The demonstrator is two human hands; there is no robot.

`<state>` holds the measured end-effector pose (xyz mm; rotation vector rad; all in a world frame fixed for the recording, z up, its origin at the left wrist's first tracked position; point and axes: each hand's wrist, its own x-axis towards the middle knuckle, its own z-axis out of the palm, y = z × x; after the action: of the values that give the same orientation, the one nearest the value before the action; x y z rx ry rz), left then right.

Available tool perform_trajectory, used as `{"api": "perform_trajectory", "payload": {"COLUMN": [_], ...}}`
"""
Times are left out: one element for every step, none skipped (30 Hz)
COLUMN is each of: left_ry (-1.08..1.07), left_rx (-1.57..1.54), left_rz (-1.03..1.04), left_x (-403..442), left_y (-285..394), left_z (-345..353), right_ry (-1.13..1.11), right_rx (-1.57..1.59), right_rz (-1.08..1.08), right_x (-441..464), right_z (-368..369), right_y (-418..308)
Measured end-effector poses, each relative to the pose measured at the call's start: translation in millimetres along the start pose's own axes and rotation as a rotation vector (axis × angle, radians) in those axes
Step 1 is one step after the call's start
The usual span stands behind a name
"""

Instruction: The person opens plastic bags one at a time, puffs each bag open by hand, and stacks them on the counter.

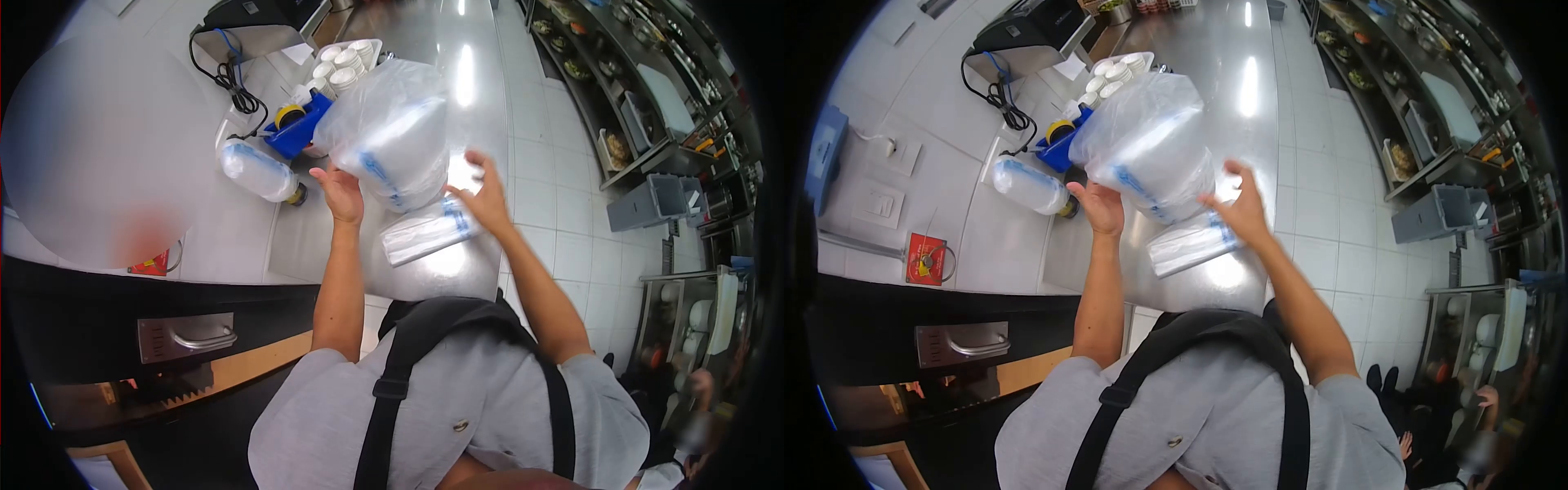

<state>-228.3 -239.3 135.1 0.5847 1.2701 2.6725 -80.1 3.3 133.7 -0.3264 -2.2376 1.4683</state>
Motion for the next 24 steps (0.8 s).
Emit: {"api": "perform_trajectory", "payload": {"left_ry": [-0.033, -0.068, -0.019, -0.008, 0.004, 0.015, 0.06, 0.108, 0.159, 0.145, 0.133, 0.119, 0.067, 0.017, -0.036, -0.091, -0.154, -0.217, -0.223, -0.227, -0.233, -0.163, -0.081, -0.147], "left_rx": [0.048, 0.094, 0.19, 0.242, 0.292, 0.341, 0.388, 0.436, 0.485, 0.479, 0.473, 0.467, 0.568, 0.667, 0.766, 0.793, 0.817, 0.839, 0.855, 0.869, 0.883, 0.653, 0.425, 0.426], "left_rz": [0.048, 0.096, 0.159, 0.164, 0.176, 0.192, 0.198, 0.202, 0.202, 0.17, 0.137, 0.104, 0.05, -0.003, -0.064, -0.099, -0.126, -0.15, -0.149, -0.149, -0.151, -0.043, 0.052, 0.133], "left_x": [0.6, 1.3, 1.7, 2.6, 5.3, 9.5, 13.8, 16.6, 18.4, 18.1, 17.1, 17.5, 17.1, 15.5, 10.4, 7.7, 11.8, 17.8, 21.5, 26.1, 32.9, 43.8, 50.6, 55.6], "left_y": [4.1, 7.9, 10.4, 11.7, 12.7, 11.6, 4.5, -5.0, -14.4, -19.2, -23.2, -24.6, -24.7, -24.6, -24.0, -25.2, -25.6, -25.4, -17.3, -5.2, 3.1, 10.6, 20.1, 28.4], "left_z": [0.8, 3.9, 13.9, 20.4, 26.2, 30.7, 30.7, 28.8, 25.4, 27.3, 29.0, 28.3, 26.7, 25.9, 23.9, 17.6, 10.0, 2.3, -3.2, -9.2, -12.9, -9.7, 0.5, 16.1], "right_ry": [0.039, 0.012, -0.013, -0.047, -0.082, -0.118, -0.175, -0.234, -0.295, -0.303, -0.312, -0.32, -0.287, -0.323, -0.357, -0.385, -0.423, -0.461, -0.503, -0.496, -0.489, -0.48, -0.322, -0.165], "right_rx": [0.032, 0.111, 0.189, 0.26, 0.33, 0.398, 0.425, 0.452, 0.479, 0.447, 0.415, 0.385, 0.497, 0.401, 0.308, 0.215, 0.188, 0.156, 0.122, 0.141, 0.16, 0.183, 0.314, 0.44], "right_rz": [-0.056, -0.104, -0.153, -0.165, -0.183, -0.205, -0.177, -0.146, -0.111, -0.074, -0.037, 0.001, 0.016, 0.009, 0.006, 0.0, -0.037, -0.075, -0.11, -0.105, -0.097, -0.08, -0.17, -0.249], "right_x": [20.9, 40.8, 58.3, 75.7, 93.8, 104.7, 109.9, 114.2, 116.8, 115.4, 110.9, 106.6, 101.4, 104.2, 105.7, 103.6, 101.3, 100.8, 99.0, 100.6, 107.6, 112.3, 114.4, 115.4], "right_z": [-10.2, -16.7, -21.0, -19.6, -16.0, -11.1, -3.7, 6.1, 14.3, 20.8, 27.9, 36.1, 42.2, 43.0, 42.6, 40.4, 35.1, 27.6, 21.0, 13.5, 4.0, -4.7, -6.1, -2.4], "right_y": [-3.2, -14.8, -24.0, -28.7, -34.7, -40.4, -43.9, -44.1, -40.1, -29.9, -17.2, -4.9, 0.3, 5.3, 10.5, 14.4, 15.3, 15.7, 14.5, 8.5, 1.8, -6.4, -19.7, -37.2]}}
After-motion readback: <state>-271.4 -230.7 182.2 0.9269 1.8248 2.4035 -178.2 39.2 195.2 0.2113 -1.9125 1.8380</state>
